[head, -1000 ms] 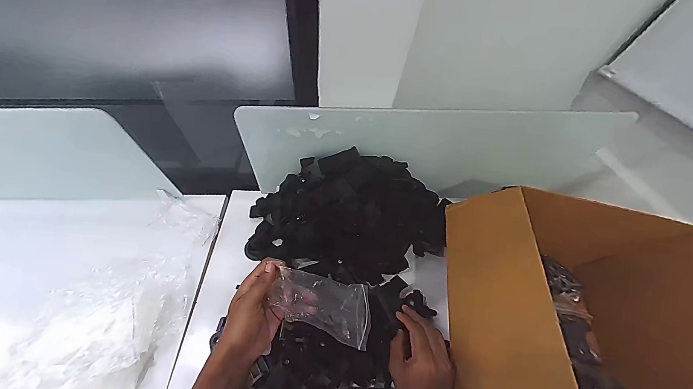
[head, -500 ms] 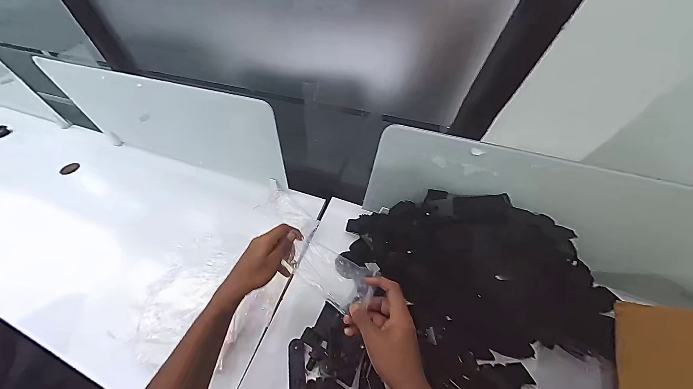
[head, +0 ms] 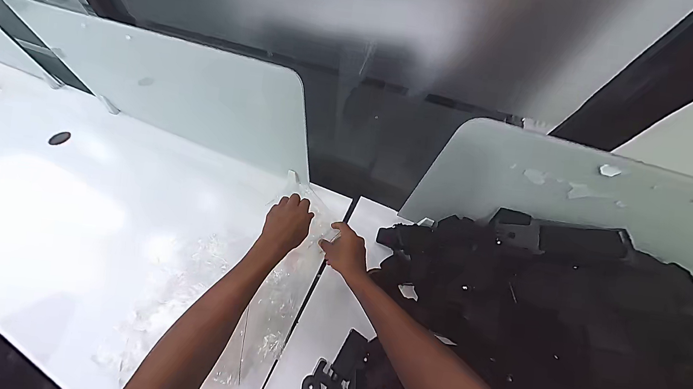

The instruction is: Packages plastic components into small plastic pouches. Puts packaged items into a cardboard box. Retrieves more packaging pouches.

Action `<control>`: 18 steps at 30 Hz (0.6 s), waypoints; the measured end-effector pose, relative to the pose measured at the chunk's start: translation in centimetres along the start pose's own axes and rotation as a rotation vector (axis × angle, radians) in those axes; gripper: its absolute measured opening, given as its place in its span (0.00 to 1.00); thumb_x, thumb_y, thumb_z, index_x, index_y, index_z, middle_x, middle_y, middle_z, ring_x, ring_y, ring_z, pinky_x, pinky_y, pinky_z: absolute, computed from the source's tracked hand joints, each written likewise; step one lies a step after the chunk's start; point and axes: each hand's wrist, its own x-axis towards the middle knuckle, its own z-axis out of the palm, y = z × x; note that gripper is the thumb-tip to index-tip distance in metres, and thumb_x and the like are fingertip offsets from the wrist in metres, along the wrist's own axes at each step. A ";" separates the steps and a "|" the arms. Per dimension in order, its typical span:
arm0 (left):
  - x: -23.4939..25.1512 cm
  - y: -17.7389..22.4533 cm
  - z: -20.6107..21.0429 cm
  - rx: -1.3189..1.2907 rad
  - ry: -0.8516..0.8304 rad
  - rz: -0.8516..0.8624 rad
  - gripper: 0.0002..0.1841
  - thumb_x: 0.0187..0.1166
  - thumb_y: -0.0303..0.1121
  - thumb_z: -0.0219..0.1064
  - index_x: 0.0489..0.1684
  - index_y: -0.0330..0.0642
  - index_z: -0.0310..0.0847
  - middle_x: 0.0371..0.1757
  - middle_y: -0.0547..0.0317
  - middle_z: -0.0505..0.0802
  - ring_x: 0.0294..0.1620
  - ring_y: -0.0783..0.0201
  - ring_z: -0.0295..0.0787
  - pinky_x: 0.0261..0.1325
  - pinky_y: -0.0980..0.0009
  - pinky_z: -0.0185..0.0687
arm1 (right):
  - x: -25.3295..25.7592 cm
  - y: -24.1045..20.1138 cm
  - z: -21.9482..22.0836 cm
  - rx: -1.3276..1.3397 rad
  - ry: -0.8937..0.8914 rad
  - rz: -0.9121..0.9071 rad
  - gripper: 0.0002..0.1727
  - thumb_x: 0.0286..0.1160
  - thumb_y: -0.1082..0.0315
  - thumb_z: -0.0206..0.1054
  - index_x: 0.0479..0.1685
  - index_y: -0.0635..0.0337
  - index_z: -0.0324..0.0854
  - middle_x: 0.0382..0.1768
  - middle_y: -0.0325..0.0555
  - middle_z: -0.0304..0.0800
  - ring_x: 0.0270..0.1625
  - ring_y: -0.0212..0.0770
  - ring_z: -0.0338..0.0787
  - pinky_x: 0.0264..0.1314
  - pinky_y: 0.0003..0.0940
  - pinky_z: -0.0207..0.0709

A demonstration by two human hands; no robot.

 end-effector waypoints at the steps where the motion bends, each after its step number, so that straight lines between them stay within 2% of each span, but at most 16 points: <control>1: 0.1 -0.2 0.8 0.023 -0.081 -0.021 0.20 0.89 0.44 0.57 0.64 0.38 0.83 0.64 0.40 0.87 0.69 0.38 0.81 0.63 0.40 0.79 | 0.4 0.2 0.0 -0.019 -0.023 0.004 0.31 0.75 0.58 0.73 0.79 0.54 0.74 0.44 0.52 0.93 0.41 0.47 0.95 0.50 0.47 0.88; 3: 0.3 -0.3 1.5 0.050 -0.148 -0.047 0.21 0.89 0.45 0.58 0.64 0.39 0.84 0.65 0.42 0.86 0.70 0.38 0.80 0.63 0.38 0.77 | 1.1 0.6 -0.2 -0.011 -0.079 -0.009 0.31 0.77 0.56 0.72 0.80 0.52 0.73 0.40 0.51 0.93 0.35 0.44 0.94 0.45 0.44 0.88; 6: 0.0 0.9 0.4 0.077 -0.166 -0.053 0.22 0.90 0.46 0.55 0.62 0.39 0.85 0.65 0.41 0.87 0.70 0.39 0.80 0.64 0.38 0.77 | 0.5 0.4 -1.3 0.055 -0.098 -0.050 0.31 0.80 0.55 0.70 0.82 0.50 0.72 0.35 0.50 0.93 0.28 0.40 0.93 0.36 0.38 0.89; 11: -2.5 4.8 -3.9 0.105 -0.112 -0.005 0.22 0.89 0.46 0.56 0.56 0.35 0.87 0.64 0.39 0.87 0.69 0.37 0.80 0.63 0.37 0.76 | -5.6 -0.6 -6.3 -0.026 -0.126 -0.088 0.26 0.84 0.52 0.66 0.75 0.56 0.77 0.36 0.50 0.93 0.29 0.39 0.93 0.37 0.36 0.88; 13: -4.4 7.9 -5.7 0.103 -0.122 0.061 0.22 0.89 0.47 0.57 0.60 0.37 0.87 0.64 0.40 0.87 0.70 0.37 0.80 0.64 0.37 0.77 | -9.6 -0.1 -9.6 -0.127 -0.171 -0.101 0.24 0.84 0.51 0.65 0.71 0.55 0.80 0.37 0.49 0.93 0.31 0.38 0.92 0.40 0.38 0.87; 15: -7.1 12.1 -7.3 0.064 -0.147 0.166 0.22 0.89 0.47 0.58 0.65 0.40 0.86 0.64 0.42 0.88 0.70 0.38 0.81 0.65 0.37 0.77 | -14.4 1.2 -13.2 -0.202 -0.210 -0.101 0.22 0.85 0.50 0.64 0.64 0.56 0.84 0.35 0.46 0.91 0.29 0.36 0.90 0.39 0.36 0.86; 16: -8.7 14.5 -8.0 0.032 -0.153 0.241 0.21 0.89 0.47 0.58 0.65 0.41 0.85 0.64 0.43 0.88 0.70 0.39 0.81 0.66 0.38 0.78 | -16.9 2.1 -15.1 -0.217 -0.226 -0.094 0.20 0.85 0.51 0.63 0.61 0.56 0.84 0.35 0.46 0.90 0.29 0.36 0.89 0.38 0.35 0.85; 18: -12.0 19.4 -9.1 -0.032 -0.139 0.443 0.19 0.88 0.45 0.59 0.63 0.42 0.86 0.62 0.45 0.89 0.67 0.41 0.84 0.65 0.39 0.79 | -22.2 4.2 -19.4 -0.213 -0.247 -0.055 0.19 0.87 0.52 0.63 0.61 0.56 0.84 0.35 0.44 0.90 0.29 0.34 0.89 0.38 0.32 0.85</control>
